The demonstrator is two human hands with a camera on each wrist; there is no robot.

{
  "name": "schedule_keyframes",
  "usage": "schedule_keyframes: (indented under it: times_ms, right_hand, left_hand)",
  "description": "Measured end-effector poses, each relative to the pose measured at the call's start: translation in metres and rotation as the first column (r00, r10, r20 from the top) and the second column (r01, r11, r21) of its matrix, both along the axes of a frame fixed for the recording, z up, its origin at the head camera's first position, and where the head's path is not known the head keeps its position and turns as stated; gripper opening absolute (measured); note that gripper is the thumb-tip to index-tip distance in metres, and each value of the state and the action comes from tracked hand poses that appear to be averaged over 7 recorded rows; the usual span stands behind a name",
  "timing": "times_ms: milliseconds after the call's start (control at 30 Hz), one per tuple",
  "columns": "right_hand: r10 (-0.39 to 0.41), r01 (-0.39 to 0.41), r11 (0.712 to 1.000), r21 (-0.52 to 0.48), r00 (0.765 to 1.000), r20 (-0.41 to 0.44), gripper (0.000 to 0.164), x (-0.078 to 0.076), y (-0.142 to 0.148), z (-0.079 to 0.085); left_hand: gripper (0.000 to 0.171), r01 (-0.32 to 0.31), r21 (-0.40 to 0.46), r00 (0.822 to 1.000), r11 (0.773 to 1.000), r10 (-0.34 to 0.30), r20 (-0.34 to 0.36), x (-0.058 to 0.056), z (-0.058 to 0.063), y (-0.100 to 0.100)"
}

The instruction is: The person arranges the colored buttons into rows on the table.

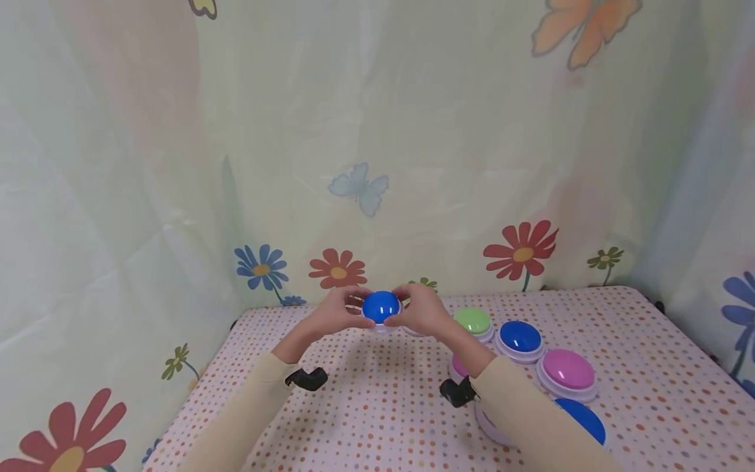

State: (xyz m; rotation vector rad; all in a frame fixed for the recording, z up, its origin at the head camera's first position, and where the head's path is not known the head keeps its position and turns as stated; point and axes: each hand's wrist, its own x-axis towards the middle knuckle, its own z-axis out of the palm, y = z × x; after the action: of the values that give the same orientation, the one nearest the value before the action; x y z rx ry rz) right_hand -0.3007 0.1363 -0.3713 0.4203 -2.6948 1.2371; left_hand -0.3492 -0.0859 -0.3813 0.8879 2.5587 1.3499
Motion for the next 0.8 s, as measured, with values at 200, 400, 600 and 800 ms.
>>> schedule_keyframes:
  times_ms: [200,400,600,800]
  right_hand:
    - [0.031,-0.031,1.000,0.006,0.998,0.046,0.063,-0.024,-0.005,0.005]
    - [0.066,-0.066,0.998,-0.007,0.993,0.096,0.062,-0.048,-0.003,0.002]
    - [0.115,-0.114,0.993,-0.018,0.984,0.136,0.057,-0.068,0.001,-0.004]
    - [0.130,-0.124,0.991,-0.043,0.974,0.186,0.054,-0.078,0.002,-0.011]
  left_hand:
    - [0.056,0.011,-0.001,1.000,1.000,-0.011,0.008,-0.023,0.006,-0.004]
    - [0.056,-0.024,-0.007,0.999,1.000,0.024,0.031,-0.042,0.000,-0.003]
    - [0.058,-0.041,-0.037,0.998,0.998,0.043,0.054,-0.054,-0.003,0.000]
    - [0.054,-0.040,-0.067,0.998,0.997,0.044,0.049,-0.060,-0.006,0.001]
